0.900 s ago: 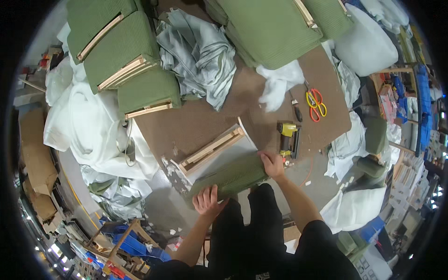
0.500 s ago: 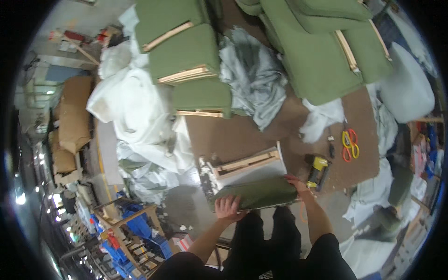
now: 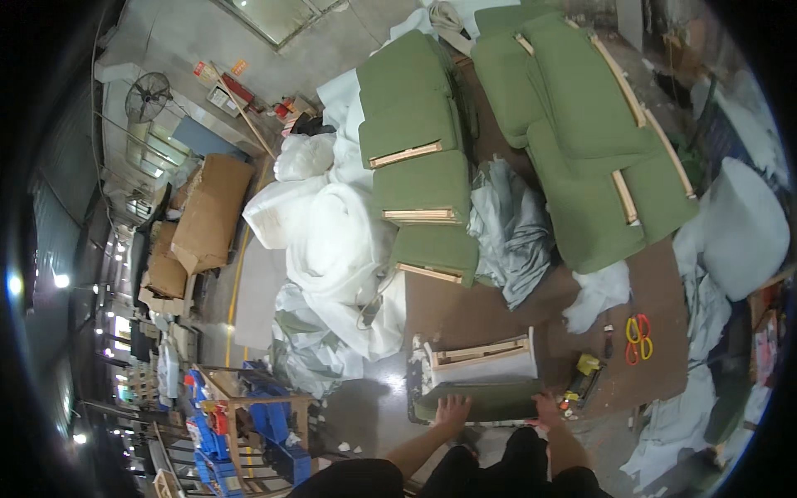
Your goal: Assembling an upholstered furniture component by adding padding and a fabric cover to a wooden frame and securing it with a pneumatic staple gun.
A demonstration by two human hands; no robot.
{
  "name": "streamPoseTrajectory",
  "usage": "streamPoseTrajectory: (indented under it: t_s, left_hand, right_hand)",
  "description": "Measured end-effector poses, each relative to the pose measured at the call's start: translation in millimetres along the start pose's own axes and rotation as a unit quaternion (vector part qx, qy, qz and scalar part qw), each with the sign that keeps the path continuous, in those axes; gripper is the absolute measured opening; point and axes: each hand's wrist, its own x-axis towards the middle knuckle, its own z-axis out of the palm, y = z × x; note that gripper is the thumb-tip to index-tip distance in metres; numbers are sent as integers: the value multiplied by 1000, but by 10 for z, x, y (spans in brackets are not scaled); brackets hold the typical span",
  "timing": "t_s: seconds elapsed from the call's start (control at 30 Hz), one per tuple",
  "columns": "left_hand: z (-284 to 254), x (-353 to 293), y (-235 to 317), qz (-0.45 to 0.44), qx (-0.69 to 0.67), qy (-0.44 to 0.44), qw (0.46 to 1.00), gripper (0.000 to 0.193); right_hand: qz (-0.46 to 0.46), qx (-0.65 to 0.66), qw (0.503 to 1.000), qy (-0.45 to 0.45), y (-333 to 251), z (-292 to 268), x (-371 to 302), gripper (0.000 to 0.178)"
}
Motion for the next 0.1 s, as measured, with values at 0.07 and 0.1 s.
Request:
streamPoseTrajectory:
  t_s: [0.07, 0.1]
  left_hand:
    - [-244, 237, 361, 103, -60, 6, 993, 55]
    - [-294, 179, 282, 118, -63, -35, 990, 56]
  right_hand:
    - [188, 156, 960, 133, 1253, -372, -186, 70]
    - [182, 152, 963, 128, 1304, -362, -128, 70]
